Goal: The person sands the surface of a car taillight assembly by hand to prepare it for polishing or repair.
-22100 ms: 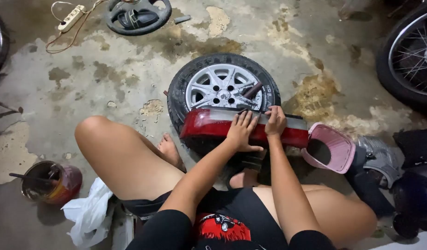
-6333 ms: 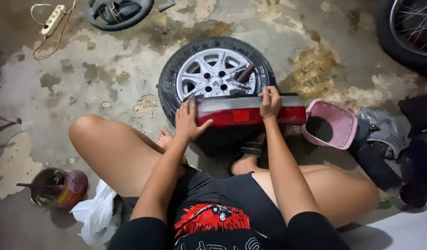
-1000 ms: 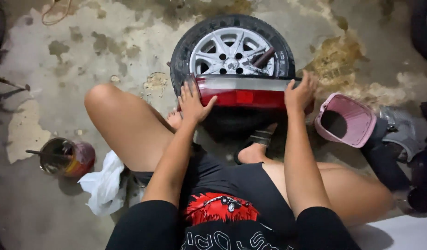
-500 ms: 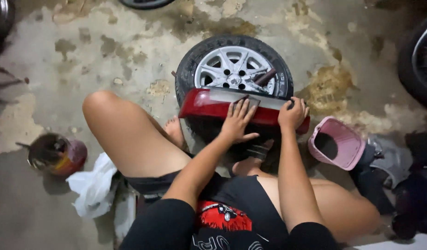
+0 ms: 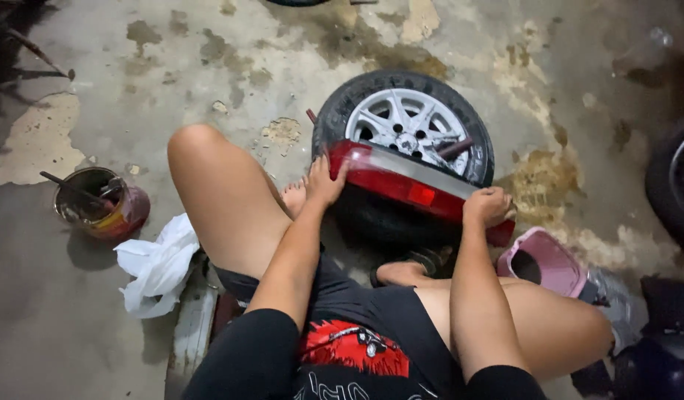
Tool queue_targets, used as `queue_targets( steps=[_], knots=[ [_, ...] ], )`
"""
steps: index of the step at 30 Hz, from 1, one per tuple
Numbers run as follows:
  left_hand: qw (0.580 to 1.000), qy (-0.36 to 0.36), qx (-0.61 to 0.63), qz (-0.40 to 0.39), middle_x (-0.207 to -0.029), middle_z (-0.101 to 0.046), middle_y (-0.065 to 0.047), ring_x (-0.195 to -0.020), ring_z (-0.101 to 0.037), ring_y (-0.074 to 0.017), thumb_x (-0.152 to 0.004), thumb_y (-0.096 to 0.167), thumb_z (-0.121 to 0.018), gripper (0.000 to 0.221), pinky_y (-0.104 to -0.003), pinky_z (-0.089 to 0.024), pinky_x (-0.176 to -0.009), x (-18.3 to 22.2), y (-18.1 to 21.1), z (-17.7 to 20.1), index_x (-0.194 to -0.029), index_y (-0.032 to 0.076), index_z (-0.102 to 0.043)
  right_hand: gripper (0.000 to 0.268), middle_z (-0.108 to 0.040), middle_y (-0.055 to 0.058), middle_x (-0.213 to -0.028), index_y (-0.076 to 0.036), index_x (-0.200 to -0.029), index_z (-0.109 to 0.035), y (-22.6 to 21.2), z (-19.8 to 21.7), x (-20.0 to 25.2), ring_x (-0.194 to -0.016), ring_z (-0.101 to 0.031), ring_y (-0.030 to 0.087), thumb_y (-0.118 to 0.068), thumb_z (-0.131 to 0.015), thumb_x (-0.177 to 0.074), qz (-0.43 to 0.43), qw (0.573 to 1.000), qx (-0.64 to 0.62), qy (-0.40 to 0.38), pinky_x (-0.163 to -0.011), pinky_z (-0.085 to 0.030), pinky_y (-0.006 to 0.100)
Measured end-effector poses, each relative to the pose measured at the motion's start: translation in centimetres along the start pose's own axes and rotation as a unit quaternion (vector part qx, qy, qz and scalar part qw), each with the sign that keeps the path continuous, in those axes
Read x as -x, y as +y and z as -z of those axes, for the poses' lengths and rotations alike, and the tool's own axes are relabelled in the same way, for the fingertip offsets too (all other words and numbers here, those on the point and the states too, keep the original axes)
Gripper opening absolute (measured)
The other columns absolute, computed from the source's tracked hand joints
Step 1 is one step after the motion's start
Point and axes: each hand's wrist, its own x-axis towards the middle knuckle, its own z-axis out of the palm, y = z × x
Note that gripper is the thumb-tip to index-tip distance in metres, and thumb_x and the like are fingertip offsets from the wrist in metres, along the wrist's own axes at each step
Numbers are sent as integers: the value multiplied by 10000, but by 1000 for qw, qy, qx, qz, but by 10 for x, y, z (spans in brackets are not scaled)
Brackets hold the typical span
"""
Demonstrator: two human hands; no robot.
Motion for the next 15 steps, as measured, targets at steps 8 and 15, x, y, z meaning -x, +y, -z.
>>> queue_targets(
  steps=[8,15],
  knots=[
    [972,17,-85,-218,-1659,-268,-262,-1548,-244,-435,-811,877,-502,1129,-626,-177,-1245,50,60,33,-1584,67,-358,106,-691,135,-998,-110,-979,-682,-81,-30,31,-1060,-617,378,-79,-612,-907,5,999,-36,4,-996,-412,534],
    [952,-23,-178,-247,-1728,-123,-172,-1594,-123,-355,-775,523,-803,1128,-545,-118,-1290,47,41,16,-1664,187,-194,84,-643,143,-922,-83,-959,-643,-168,-76,69,-984,-626,371,-88,-663,-877,238,963,-107,-66,-989,-405,509]
  ],
)
